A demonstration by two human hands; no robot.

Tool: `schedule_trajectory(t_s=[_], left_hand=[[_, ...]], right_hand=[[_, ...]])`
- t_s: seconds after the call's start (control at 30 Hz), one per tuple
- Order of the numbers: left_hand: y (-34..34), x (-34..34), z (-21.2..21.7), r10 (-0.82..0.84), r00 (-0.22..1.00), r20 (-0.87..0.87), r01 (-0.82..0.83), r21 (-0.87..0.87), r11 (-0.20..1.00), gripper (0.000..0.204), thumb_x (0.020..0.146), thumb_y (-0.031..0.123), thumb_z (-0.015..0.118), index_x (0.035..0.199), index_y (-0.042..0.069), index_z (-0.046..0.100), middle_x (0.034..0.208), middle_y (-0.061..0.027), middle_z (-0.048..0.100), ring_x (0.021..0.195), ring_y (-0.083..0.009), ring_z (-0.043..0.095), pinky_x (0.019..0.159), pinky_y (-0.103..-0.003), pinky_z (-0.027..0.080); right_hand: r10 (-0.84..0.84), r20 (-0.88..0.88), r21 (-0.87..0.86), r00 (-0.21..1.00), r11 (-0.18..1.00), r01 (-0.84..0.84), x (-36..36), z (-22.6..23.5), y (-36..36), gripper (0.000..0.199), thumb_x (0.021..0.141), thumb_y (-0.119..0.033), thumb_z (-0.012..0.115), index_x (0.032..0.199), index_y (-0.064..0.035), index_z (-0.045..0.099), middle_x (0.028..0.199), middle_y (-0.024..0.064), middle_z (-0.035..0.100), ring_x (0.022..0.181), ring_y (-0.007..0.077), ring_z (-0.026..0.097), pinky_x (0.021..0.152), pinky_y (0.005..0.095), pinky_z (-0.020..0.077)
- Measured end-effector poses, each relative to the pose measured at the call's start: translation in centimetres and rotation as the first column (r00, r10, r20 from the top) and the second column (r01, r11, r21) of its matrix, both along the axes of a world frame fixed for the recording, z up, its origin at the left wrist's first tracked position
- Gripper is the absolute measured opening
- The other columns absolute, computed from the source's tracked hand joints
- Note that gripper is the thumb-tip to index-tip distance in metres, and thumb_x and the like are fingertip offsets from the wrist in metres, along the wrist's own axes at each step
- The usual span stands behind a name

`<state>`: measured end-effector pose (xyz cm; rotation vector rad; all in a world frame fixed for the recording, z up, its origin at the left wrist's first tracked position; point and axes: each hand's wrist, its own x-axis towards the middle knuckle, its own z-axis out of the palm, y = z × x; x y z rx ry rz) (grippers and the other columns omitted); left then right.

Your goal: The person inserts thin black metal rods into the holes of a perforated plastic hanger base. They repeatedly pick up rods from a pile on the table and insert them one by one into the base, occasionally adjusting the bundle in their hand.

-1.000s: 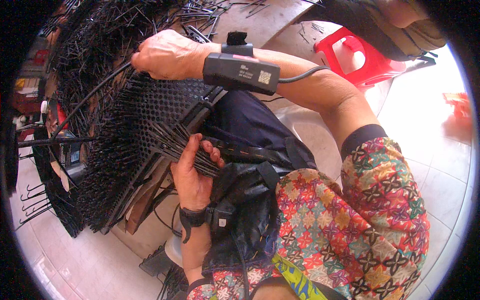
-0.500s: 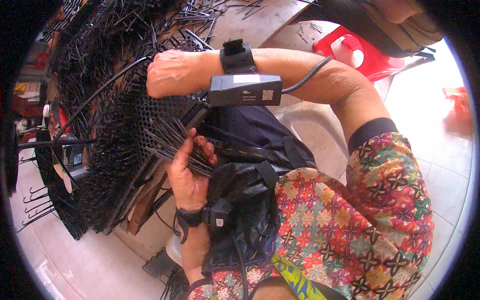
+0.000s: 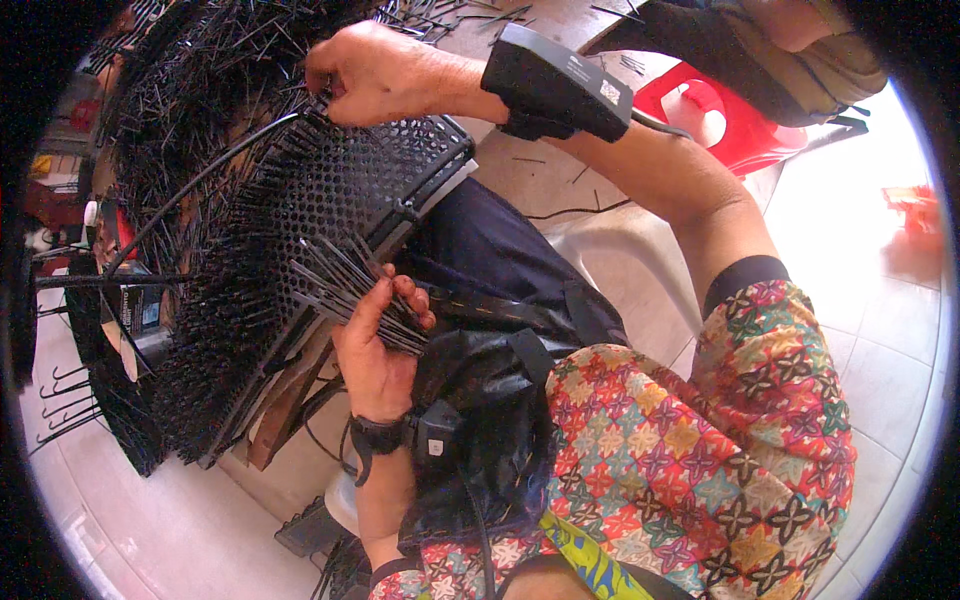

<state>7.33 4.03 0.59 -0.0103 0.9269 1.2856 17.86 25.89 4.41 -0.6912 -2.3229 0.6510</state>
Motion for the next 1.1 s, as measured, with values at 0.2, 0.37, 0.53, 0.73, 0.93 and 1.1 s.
schedule_trajectory(t_s=[0.2,0.37,0.53,0.73,0.93,1.1], left_hand=[[0.0,0.1,0.1,-0.016,1.000,-0.010,0.016,0.004,1.000,0.020,0.085,0.012,0.057,0.100,-0.001,0.054,0.081,-0.0086,0.059,0.071,-0.0203,0.058,0.059,-0.032,0.047],[0.0,0.1,0.1,-0.041,0.999,-0.024,0.041,-0.001,0.999,0.022,0.085,0.013,0.057,0.103,0.001,0.054,0.083,-0.0075,0.059,0.074,-0.0208,0.055,0.061,-0.033,0.044],[0.1,0.4,0.1,0.000,1.000,-0.006,0.000,0.009,1.000,0.018,0.084,0.011,0.059,0.097,-0.001,0.056,0.079,-0.0097,0.060,0.068,-0.0205,0.059,0.057,-0.031,0.049],[0.2,0.5,0.0,0.004,1.000,0.020,-0.005,0.036,0.999,0.019,0.084,0.011,0.059,0.098,-0.001,0.055,0.079,-0.0100,0.060,0.067,-0.0204,0.058,0.057,-0.031,0.048],[0.3,0.3,0.3,0.002,0.999,0.037,-0.004,0.056,0.998,0.019,0.085,0.011,0.058,0.099,-0.001,0.054,0.078,-0.0104,0.059,0.066,-0.0207,0.058,0.056,-0.031,0.047],[0.6,0.5,1.0,-0.052,0.998,-0.042,0.058,0.141,0.988,0.017,0.085,0.011,0.056,0.099,0.000,0.054,0.077,-0.0106,0.060,0.064,-0.0204,0.058,0.054,-0.031,0.048]], right_hand=[[-0.269,-0.375,-0.001,0.887,0.957,0.289,-1.2,-2.7,0.5,0.021,0.072,-0.007,0.063,0.091,-0.0007,0.059,0.069,0.0099,0.063,0.063,0.0173,0.061,0.057,0.0274,0.0500],[-0.151,-0.499,0.189,0.853,0.942,0.277,-2.1,-4.1,0.7,0.020,0.071,-0.008,0.062,0.090,-0.0023,0.057,0.068,0.0103,0.061,0.061,0.0231,0.062,0.057,0.0305,0.0510],[-0.046,-0.340,0.350,0.939,0.921,0.172,-1.7,-4.3,-0.1,0.022,0.075,-0.004,0.063,0.097,-0.0038,0.058,0.071,0.0075,0.059,0.060,0.0210,0.059,0.054,0.0307,0.0480],[-0.012,0.169,0.359,0.986,0.932,-0.050,-2.2,-3.4,-0.7,0.018,0.076,-0.018,0.059,0.079,-0.0008,0.058,0.072,0.0189,0.056,0.067,0.0359,0.059,0.058,0.0418,0.0483],[0.087,0.023,-0.300,0.996,0.951,-0.076,-0.2,-1.0,-6.0,0.035,0.075,-0.029,0.066,0.077,0.0055,0.060,0.060,0.0174,0.059,0.057,0.0298,0.060,0.053,0.0386,0.0468],[0.082,-0.021,-0.820,0.996,0.569,-0.064,1.2,0.0,-8.5,0.024,0.077,-0.014,0.066,0.088,0.0072,0.061,0.065,0.0088,0.061,0.055,0.0125,0.059,0.048,0.0244,0.0468]])
